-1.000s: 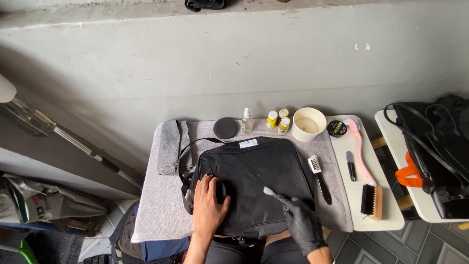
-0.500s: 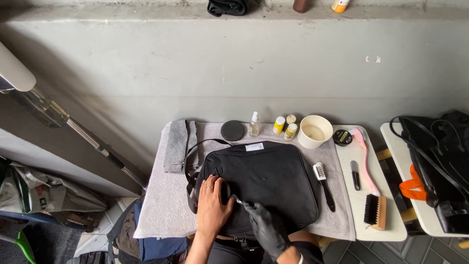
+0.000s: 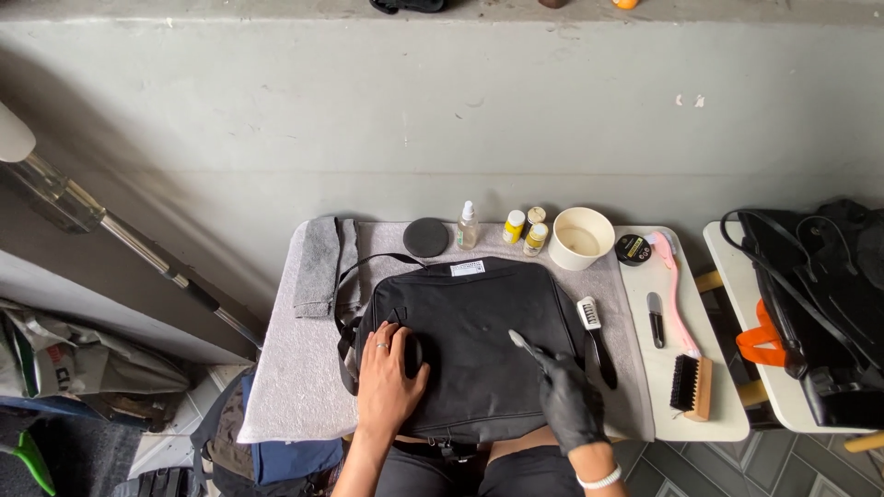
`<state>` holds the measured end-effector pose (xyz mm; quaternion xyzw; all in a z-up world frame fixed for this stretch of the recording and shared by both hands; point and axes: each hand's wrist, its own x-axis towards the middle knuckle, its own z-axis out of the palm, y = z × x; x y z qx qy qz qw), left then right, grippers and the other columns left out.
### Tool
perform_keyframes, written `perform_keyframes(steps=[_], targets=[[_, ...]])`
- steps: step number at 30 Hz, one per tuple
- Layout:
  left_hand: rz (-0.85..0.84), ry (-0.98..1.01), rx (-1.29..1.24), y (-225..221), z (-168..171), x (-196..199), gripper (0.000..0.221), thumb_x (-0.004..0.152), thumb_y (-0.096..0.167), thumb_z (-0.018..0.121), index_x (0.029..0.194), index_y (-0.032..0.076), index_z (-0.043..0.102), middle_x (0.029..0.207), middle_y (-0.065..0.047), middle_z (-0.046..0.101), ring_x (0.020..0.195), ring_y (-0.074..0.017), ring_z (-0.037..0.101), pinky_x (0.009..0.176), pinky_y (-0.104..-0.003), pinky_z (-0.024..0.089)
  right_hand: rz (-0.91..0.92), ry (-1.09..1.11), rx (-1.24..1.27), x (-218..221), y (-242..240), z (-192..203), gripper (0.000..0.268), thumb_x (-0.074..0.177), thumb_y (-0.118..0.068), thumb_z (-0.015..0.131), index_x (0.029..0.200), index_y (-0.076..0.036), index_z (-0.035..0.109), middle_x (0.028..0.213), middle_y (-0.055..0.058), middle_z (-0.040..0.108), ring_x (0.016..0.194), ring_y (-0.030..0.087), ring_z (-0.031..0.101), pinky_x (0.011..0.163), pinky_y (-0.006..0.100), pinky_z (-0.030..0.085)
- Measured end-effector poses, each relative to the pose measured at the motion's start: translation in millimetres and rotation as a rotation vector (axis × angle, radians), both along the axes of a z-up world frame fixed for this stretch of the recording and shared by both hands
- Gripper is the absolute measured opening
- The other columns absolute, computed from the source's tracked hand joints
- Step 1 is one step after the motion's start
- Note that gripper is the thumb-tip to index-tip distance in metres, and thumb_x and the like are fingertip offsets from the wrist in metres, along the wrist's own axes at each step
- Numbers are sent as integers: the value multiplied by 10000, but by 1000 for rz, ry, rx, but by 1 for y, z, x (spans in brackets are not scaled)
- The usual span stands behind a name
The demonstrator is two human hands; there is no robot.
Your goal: Buffing the material of a black bag using a small wooden block or brush to clean or restore the surface.
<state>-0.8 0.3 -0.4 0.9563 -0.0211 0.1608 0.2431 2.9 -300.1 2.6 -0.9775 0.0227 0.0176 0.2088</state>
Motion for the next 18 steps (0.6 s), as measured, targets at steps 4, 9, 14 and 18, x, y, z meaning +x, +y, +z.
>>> perform_keyframes(steps=[4,9,14,18], targets=[[0,21,36,-2,1,-2,595,805,318,763,1313,92,549,1386,-181,531,1418,-344,439,1247,-472,279,152,-309,85,29,26,-13,494,862,1,663,1295,-233,699,1106,38,722,937,290,728,745,412,621],[136,36,193,-5,2,-3,606,821,525,706,1349,229,668,1187,-87,551,1147,-300,537,1029,-485,392,302,-386,239,28,57,-41,120,970,-113,588,968,-46,687,996,144,698,858,342,707,727,431,607],[148,-72,181,-7,6,-1,587,825,537,698,1277,169,629,1158,-85,625,1113,-300,587,985,-462,420,368,-260,299,-10,42,-20,379,898,-40,636,1252,-154,709,1124,68,716,940,294,731,775,385,636],[140,-112,183,-10,9,-1,518,813,520,735,1160,137,706,1145,-82,630,1098,-306,602,987,-460,423,295,-230,220,-19,13,-4,451,867,-86,660,1283,-246,727,1064,23,738,945,261,712,816,370,599]])
